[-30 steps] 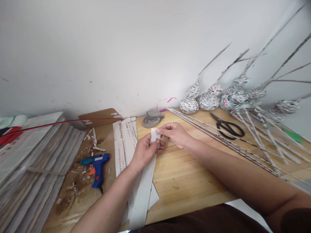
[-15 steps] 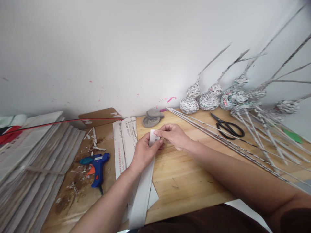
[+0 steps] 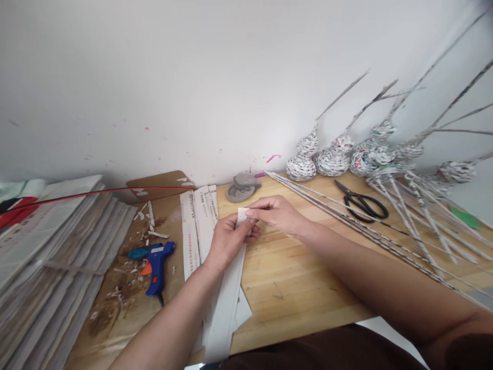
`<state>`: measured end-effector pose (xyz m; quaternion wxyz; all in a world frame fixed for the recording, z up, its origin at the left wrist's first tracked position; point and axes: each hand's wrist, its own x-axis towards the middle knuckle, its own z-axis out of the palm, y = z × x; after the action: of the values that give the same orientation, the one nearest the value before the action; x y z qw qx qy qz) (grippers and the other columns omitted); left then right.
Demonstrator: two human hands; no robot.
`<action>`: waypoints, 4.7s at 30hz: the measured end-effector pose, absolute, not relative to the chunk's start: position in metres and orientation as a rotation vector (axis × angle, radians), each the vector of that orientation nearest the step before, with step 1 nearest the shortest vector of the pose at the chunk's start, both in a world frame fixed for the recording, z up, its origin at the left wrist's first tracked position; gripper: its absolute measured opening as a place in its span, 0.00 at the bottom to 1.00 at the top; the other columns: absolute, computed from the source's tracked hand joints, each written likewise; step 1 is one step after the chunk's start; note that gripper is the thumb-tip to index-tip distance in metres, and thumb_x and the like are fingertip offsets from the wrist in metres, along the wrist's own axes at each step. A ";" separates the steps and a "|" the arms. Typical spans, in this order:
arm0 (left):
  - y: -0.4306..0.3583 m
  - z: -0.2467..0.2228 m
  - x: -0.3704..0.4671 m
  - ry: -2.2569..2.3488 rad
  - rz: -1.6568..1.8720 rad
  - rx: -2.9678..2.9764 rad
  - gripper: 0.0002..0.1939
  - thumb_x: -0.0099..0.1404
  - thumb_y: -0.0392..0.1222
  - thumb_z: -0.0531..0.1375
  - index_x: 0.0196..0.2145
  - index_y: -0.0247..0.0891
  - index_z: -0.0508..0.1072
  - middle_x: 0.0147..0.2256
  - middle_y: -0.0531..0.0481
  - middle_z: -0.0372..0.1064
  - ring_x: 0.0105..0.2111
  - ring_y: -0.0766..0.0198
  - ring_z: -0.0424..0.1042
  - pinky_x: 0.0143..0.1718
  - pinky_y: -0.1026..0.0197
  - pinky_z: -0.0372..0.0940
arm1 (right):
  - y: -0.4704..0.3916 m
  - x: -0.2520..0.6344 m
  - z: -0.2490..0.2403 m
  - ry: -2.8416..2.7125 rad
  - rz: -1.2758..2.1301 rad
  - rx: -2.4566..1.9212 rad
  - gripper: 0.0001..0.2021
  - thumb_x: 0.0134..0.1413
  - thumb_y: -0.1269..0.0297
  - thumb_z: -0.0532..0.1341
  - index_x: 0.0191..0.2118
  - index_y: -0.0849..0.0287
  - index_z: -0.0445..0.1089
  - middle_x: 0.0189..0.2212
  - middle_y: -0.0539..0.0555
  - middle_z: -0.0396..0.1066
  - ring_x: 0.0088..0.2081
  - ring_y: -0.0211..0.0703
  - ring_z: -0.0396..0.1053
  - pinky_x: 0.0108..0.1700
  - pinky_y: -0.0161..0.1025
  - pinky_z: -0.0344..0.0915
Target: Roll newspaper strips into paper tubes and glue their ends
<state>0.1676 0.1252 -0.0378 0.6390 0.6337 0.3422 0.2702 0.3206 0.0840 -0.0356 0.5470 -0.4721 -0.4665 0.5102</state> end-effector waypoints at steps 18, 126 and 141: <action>0.121 -0.048 0.167 0.792 0.649 1.643 0.16 0.57 0.52 0.62 0.33 0.35 0.76 0.31 0.45 0.75 0.33 0.58 0.74 0.36 0.59 0.68 | 0.081 0.310 -0.030 -0.858 1.217 -1.171 0.17 0.34 0.57 0.72 0.20 0.63 0.67 0.14 0.46 0.65 0.16 0.30 0.60 0.18 0.30 0.57; 0.125 -0.047 0.171 0.751 0.522 1.299 0.16 0.59 0.50 0.60 0.36 0.33 0.71 0.33 0.43 0.76 0.33 0.57 0.76 0.37 0.54 0.70 | 0.089 0.325 -0.043 -1.063 1.061 -1.326 0.16 0.41 0.54 0.67 0.26 0.64 0.73 0.19 0.47 0.65 0.21 0.32 0.56 0.23 0.32 0.51; 0.126 -0.047 0.169 0.818 0.529 1.307 0.18 0.58 0.53 0.60 0.35 0.33 0.73 0.32 0.42 0.76 0.30 0.58 0.75 0.34 0.56 0.70 | 0.091 0.335 -0.046 -1.193 1.145 -1.331 0.14 0.51 0.56 0.59 0.25 0.63 0.68 0.14 0.44 0.56 0.16 0.29 0.48 0.19 0.32 0.44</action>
<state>0.1692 0.1264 -0.0475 0.6860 0.5834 0.3650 0.2361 0.3350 0.0911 -0.0462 0.4875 -0.5475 -0.4908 0.4709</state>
